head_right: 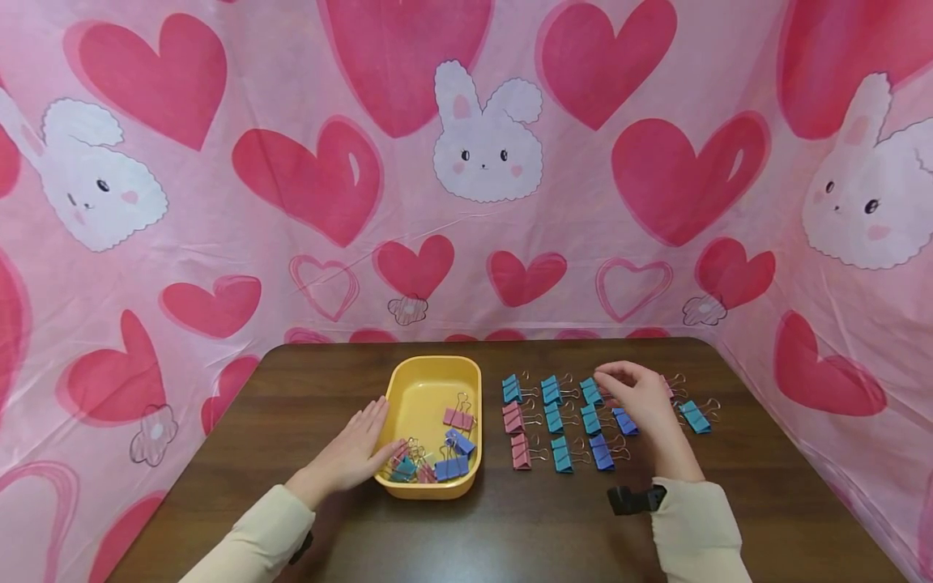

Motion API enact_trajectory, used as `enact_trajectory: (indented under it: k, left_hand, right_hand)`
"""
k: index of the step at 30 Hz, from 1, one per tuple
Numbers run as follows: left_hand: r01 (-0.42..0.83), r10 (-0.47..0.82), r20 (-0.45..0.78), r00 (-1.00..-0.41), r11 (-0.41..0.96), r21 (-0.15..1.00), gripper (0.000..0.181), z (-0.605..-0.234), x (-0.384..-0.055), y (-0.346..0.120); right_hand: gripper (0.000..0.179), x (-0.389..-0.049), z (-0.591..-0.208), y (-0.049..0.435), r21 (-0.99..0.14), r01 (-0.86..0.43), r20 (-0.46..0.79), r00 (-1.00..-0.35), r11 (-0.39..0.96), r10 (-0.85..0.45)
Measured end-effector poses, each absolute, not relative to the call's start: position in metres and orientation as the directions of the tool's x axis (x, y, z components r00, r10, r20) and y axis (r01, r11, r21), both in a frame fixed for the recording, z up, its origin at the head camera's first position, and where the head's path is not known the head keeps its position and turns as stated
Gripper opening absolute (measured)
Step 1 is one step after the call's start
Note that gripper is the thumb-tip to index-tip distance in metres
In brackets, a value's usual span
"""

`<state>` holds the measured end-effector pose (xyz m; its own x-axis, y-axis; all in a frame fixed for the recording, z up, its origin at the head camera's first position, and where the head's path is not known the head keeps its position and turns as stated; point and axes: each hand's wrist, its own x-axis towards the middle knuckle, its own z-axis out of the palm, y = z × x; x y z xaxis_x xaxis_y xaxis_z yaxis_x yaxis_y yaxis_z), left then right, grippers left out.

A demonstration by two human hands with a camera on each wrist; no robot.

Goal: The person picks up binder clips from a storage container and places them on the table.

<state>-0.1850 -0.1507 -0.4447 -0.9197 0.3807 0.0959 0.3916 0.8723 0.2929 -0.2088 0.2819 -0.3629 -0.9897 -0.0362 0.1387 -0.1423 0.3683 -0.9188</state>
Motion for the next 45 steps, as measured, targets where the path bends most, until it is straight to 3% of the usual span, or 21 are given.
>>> enact_trajectory:
  k: [11, 22, 29, 38, 45]
  left_hand:
    - [0.395, 0.383, 0.103, -0.918, 0.87, 0.294, 0.075, -0.445, -0.186, -0.151]
    - [0.403, 0.386, 0.117, -0.915, 0.871, 0.28, 0.075, -0.446, -0.186, -0.151]
    - [0.405, 0.386, 0.12, -0.914, 0.872, 0.275, 0.075, -0.445, -0.186, -0.15]
    - [0.399, 0.386, 0.103, -0.917, 0.872, 0.283, 0.075, -0.445, -0.185, -0.151]
    - [0.397, 0.385, 0.098, -0.918, 0.873, 0.283, 0.075, -0.443, -0.185, -0.151]
  right_hand:
    - [0.036, -0.222, -0.34, 0.225, -0.894, -0.246, 0.191, -0.965, 0.373, -0.179]
    - [0.025, -0.229, -0.346, 0.168, -0.886, -0.312, 0.2, -0.925, 0.342, -0.324]
    - [0.02, -0.223, -0.348, 0.134, -0.904, -0.296, 0.162, -0.906, 0.309, -0.391]
    - [0.019, -0.231, -0.38, 0.1, -0.901, -0.305, 0.135, -0.873, 0.309, -0.468]
    - [0.022, -0.233, -0.4, 0.077, -0.934, -0.206, 0.031, -0.861, 0.293, -0.507]
